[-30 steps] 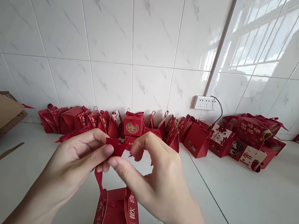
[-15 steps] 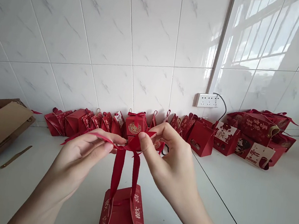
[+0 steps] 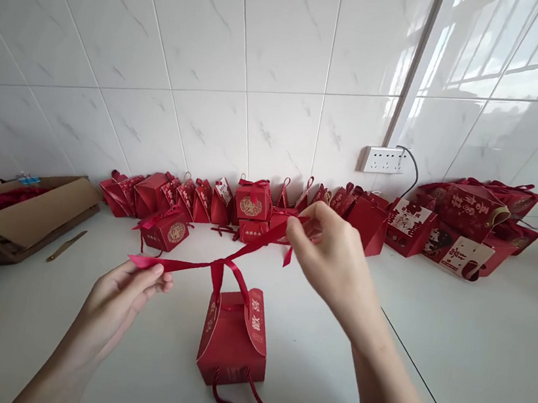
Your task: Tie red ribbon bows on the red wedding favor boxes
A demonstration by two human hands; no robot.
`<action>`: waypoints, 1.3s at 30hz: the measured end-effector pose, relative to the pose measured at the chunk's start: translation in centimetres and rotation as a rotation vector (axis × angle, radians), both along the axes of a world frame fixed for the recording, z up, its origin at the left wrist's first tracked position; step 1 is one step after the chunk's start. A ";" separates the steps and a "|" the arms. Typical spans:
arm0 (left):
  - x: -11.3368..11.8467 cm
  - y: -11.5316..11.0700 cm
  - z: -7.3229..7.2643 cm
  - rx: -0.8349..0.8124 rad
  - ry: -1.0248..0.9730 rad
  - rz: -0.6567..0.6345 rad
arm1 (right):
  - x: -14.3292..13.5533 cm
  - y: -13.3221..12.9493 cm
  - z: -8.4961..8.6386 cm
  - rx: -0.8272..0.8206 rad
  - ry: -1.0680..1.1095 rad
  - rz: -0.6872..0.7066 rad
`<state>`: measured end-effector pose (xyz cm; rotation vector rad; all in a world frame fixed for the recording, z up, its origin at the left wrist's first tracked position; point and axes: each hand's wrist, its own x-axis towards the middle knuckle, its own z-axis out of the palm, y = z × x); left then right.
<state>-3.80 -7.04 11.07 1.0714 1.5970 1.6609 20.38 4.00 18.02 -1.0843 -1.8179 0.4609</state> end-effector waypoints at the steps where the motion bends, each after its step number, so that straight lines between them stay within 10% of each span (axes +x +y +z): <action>1: -0.2 -0.3 -0.5 -0.002 -0.041 -0.002 | 0.5 0.1 -0.3 -0.004 -0.005 -0.031; 13: -2.7 -2.7 -4.9 -0.134 -0.212 0.100 | 7.1 -0.2 -7.7 -0.405 -0.050 -0.307; 32: -5.0 -3.8 -7.8 -0.427 0.226 0.147 | 10.9 -0.3 -14.8 -0.579 -0.131 -0.181; 36: -3.8 -3.4 -7.0 -0.296 0.544 0.269 | 10.9 -0.9 -14.7 -0.512 -0.291 -0.208; 39: -1.6 -2.2 -5.5 -0.270 0.568 0.030 | 8.3 -1.1 -13.0 -0.391 -0.210 -0.071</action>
